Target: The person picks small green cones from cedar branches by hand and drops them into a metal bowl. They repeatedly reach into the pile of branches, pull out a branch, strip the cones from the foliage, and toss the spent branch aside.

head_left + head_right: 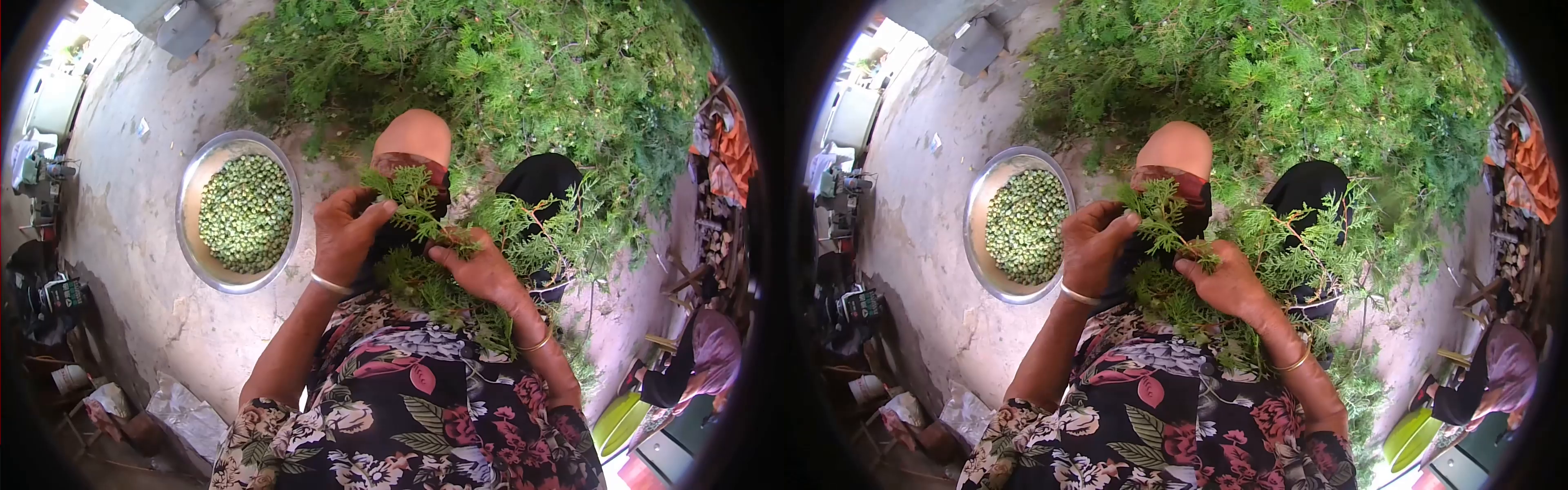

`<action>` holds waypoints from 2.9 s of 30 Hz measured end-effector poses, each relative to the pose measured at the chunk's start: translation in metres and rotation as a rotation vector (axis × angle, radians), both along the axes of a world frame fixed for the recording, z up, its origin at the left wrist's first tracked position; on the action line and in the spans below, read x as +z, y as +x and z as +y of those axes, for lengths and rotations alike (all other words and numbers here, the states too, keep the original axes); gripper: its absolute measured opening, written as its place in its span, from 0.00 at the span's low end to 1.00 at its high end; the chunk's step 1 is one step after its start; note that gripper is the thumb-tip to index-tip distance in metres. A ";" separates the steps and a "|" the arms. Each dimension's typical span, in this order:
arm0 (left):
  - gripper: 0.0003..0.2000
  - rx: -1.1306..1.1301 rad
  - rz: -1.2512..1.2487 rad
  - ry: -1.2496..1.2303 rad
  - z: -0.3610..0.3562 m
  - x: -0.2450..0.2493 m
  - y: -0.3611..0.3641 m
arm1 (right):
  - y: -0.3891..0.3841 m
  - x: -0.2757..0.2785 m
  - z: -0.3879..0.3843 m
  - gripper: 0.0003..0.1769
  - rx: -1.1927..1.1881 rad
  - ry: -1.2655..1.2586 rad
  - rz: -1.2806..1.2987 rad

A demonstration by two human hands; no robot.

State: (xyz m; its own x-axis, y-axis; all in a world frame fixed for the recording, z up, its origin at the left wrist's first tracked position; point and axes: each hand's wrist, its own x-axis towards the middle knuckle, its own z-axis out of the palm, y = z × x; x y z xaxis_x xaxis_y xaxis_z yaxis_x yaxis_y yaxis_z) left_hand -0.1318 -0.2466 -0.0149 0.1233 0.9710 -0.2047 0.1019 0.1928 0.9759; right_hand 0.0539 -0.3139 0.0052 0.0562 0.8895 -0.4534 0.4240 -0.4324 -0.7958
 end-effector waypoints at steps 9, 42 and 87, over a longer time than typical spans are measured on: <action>0.08 0.088 -0.395 -0.443 0.008 -0.008 -0.006 | 0.001 -0.007 0.001 0.15 0.015 0.000 0.063; 0.11 -0.202 0.418 0.260 -0.001 -0.019 0.005 | -0.004 -0.026 -0.008 0.09 0.158 0.371 -0.249; 0.08 -0.181 0.702 0.613 -0.012 -0.028 -0.003 | -0.007 -0.021 -0.005 0.15 0.117 0.207 -0.247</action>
